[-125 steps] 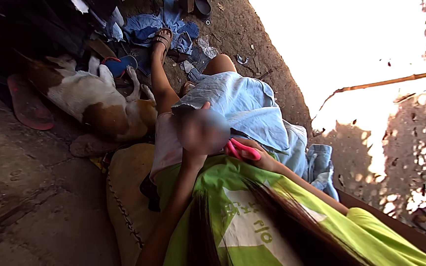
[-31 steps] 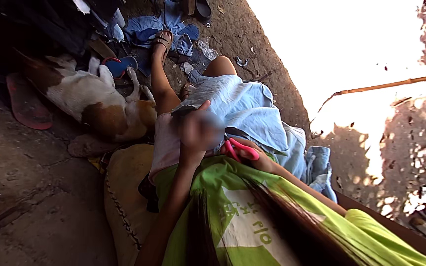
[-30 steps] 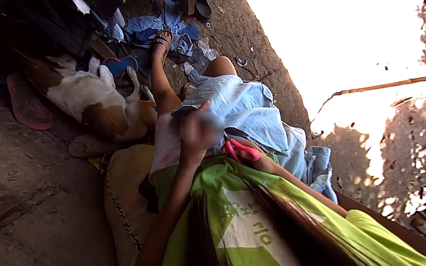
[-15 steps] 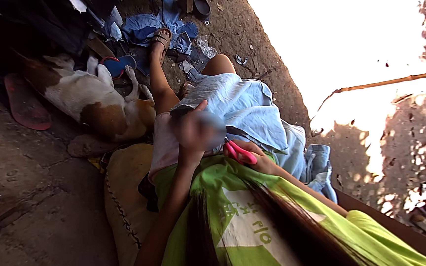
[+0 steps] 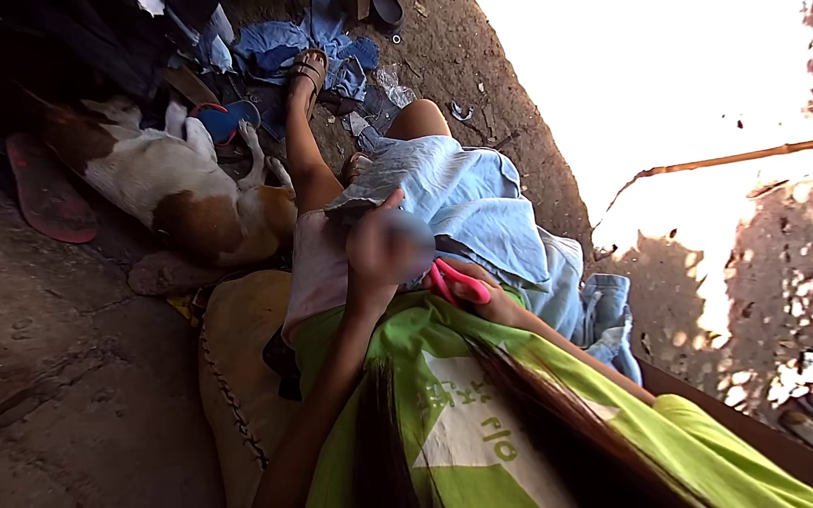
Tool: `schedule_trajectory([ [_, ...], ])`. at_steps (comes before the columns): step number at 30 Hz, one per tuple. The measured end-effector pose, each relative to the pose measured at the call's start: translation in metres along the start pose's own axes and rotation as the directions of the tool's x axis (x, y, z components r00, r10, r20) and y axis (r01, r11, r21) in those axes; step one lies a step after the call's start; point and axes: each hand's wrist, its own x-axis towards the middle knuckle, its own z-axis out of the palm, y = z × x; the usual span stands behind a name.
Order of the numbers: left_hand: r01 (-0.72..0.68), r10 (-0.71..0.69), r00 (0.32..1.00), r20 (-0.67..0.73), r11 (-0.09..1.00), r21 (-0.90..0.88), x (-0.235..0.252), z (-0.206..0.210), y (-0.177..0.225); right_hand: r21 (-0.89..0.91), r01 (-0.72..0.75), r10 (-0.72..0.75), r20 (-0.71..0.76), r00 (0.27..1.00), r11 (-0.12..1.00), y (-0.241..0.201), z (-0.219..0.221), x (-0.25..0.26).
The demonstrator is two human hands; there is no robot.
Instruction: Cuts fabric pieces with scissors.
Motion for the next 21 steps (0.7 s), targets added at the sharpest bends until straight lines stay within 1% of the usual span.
schedule_trajectory([
  [3,-0.015,0.015,1.000,-0.009,1.000,-0.005,0.0010,-0.0027,0.0004,-0.016,0.072,-0.071,0.014,0.997,0.997,0.0025,-0.0023,-0.0016],
  [6,-0.011,0.011,1.000,-0.007,1.000,-0.019,0.0007,-0.0039,0.0000,-0.018,0.066,-0.065,0.029,0.997,0.998,0.0025,-0.0023,-0.0023],
  [12,-0.039,0.039,0.999,-0.018,0.999,-0.022,0.0009,-0.0072,0.0003,0.031,0.062,-0.064,0.067,0.996,0.998,0.0034,-0.0026,-0.0016],
  [18,-0.049,0.049,0.999,0.021,0.999,-0.008,0.0004,-0.0052,0.0018,0.035,-0.012,0.011,0.028,1.000,0.999,-0.0023,0.0007,0.0000],
  [21,-0.032,0.032,0.999,0.011,0.999,-0.011,0.0007,-0.0068,0.0019,0.008,0.023,-0.023,0.029,0.999,1.000,-0.0001,0.0018,0.0008],
])
